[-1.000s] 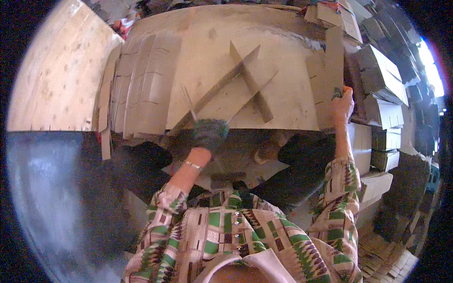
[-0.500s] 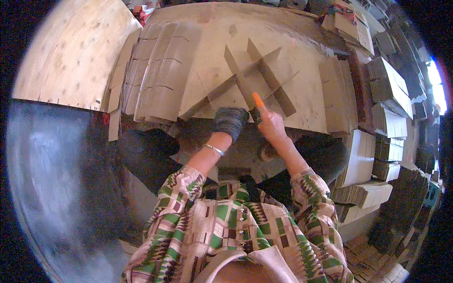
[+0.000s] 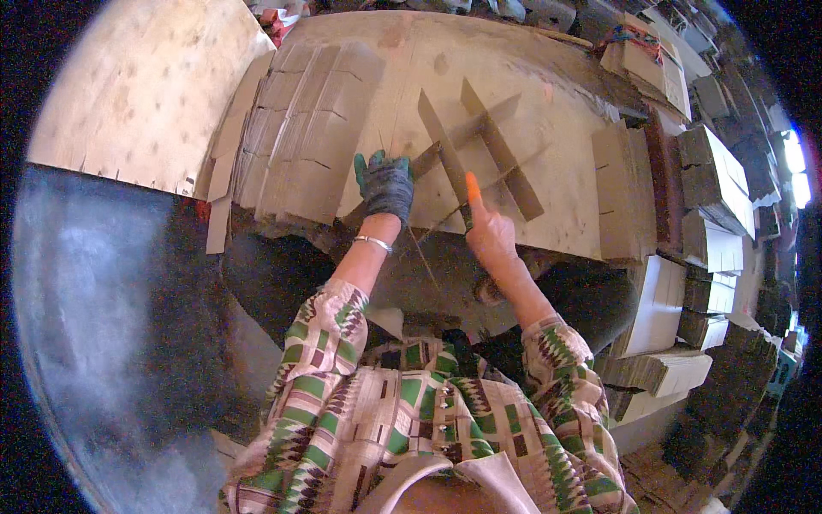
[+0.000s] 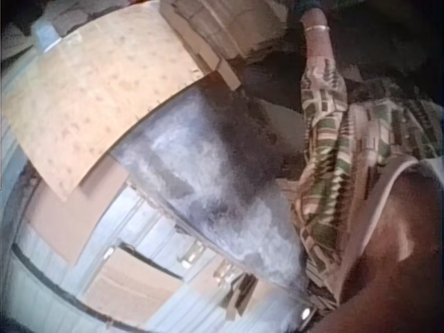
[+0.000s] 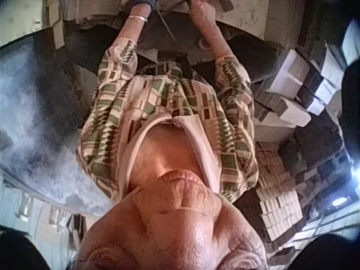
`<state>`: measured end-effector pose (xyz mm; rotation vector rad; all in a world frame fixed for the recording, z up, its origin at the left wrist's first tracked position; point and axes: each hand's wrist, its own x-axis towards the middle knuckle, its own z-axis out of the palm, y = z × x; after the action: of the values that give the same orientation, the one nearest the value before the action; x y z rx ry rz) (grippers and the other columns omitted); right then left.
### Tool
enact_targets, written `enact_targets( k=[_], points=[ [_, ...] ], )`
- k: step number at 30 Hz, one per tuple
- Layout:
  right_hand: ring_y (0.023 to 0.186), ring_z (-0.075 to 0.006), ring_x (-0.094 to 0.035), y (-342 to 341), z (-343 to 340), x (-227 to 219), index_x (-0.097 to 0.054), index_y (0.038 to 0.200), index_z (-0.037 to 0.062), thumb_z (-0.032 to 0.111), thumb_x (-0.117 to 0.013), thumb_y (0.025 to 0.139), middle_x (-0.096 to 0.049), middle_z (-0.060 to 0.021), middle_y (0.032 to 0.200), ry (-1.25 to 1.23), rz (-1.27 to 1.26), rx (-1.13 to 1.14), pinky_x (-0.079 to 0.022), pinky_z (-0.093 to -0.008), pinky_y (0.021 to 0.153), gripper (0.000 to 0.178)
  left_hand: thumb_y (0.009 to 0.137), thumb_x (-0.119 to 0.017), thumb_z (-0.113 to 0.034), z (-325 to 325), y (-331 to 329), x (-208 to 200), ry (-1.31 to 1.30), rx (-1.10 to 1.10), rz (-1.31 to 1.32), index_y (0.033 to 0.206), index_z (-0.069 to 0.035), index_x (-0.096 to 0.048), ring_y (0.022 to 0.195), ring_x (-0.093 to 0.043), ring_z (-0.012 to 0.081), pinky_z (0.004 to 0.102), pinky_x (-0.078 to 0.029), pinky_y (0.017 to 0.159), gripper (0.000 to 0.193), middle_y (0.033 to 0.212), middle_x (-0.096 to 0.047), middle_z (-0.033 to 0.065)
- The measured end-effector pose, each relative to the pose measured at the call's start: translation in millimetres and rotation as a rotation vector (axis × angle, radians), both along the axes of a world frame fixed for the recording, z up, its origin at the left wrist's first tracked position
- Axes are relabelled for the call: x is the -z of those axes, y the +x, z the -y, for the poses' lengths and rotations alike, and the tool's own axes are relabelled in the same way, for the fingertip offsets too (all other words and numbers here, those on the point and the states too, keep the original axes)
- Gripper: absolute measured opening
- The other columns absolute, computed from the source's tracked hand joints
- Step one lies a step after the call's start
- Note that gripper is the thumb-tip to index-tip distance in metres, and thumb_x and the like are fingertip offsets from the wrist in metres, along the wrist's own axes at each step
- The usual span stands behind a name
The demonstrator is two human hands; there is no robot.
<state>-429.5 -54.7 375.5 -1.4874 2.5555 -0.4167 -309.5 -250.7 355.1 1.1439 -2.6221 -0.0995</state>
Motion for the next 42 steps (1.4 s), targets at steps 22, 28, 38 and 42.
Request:
enact_targets(
  k=[22, 28, 38, 42],
  points=[
    [0.08, -0.0451, -0.069, -30.8, -24.3, -21.0, -0.034, 0.157, 0.0218, -0.002, -0.059, 0.081, -0.072, -0.024, 0.092, -0.35, 0.178, 0.094, -0.055, -0.0542, 0.071, 0.084, 0.092, -0.06, -0.058, 17.1, 26.1, -9.6, 0.174, -0.244, -0.21, 0.141, -0.007, -0.053, 0.122, -0.058, 0.0416, 0.0523, -0.04, 0.108, 0.071, 0.132, -0.062, 0.0227],
    [0.107, -0.0382, -0.067, -92.2, -35.5, 65.5, -0.046, 0.149, 0.0073, 0.023, -0.058, 0.094, -0.064, -0.0202, 0.131, -0.255, 0.436, 0.281, -0.055, -0.0429, 0.091, 0.058, 0.088, -0.061, -0.068, -28.7, -9.0, -31.1, 0.859, 0.24, -0.037, 0.15, 0.003, -0.041, 0.141, -0.045, 0.0398, 0.0442, -0.036, 0.117, 0.096, 0.149, -0.048, 0.0287],
    [0.085, -0.0223, -0.074, -27.9, 44.7, 35.0, -0.053, 0.144, 0.0026, 0.03, -0.06, 0.103, -0.071, -0.0163, 0.116, -0.407, 1.157, 0.119, -0.058, -0.0307, 0.071, 0.05, 0.099, -0.053, -0.025, 110.3, 49.6, -33.2, 0.301, 0.091, -0.343, 0.098, -0.009, -0.066, 0.075, -0.068, 0.0341, 0.0485, -0.051, 0.059, 0.021, 0.082, -0.067, 0.019],
    [0.08, -0.0191, -0.072, -27.4, 24.1, 66.3, -0.056, 0.14, 0.0009, 0.021, -0.064, 0.101, -0.071, -0.0152, 0.111, -0.323, 0.93, 0.154, -0.055, -0.028, 0.066, 0.045, 0.099, -0.056, -0.024, 197.3, 148.3, -131.8, -0.288, -0.412, -0.32, 0.136, -0.016, -0.056, 0.087, -0.071, 0.0371, 0.0489, -0.055, 0.072, 0.038, 0.098, -0.071, 0.0197]
  ],
)
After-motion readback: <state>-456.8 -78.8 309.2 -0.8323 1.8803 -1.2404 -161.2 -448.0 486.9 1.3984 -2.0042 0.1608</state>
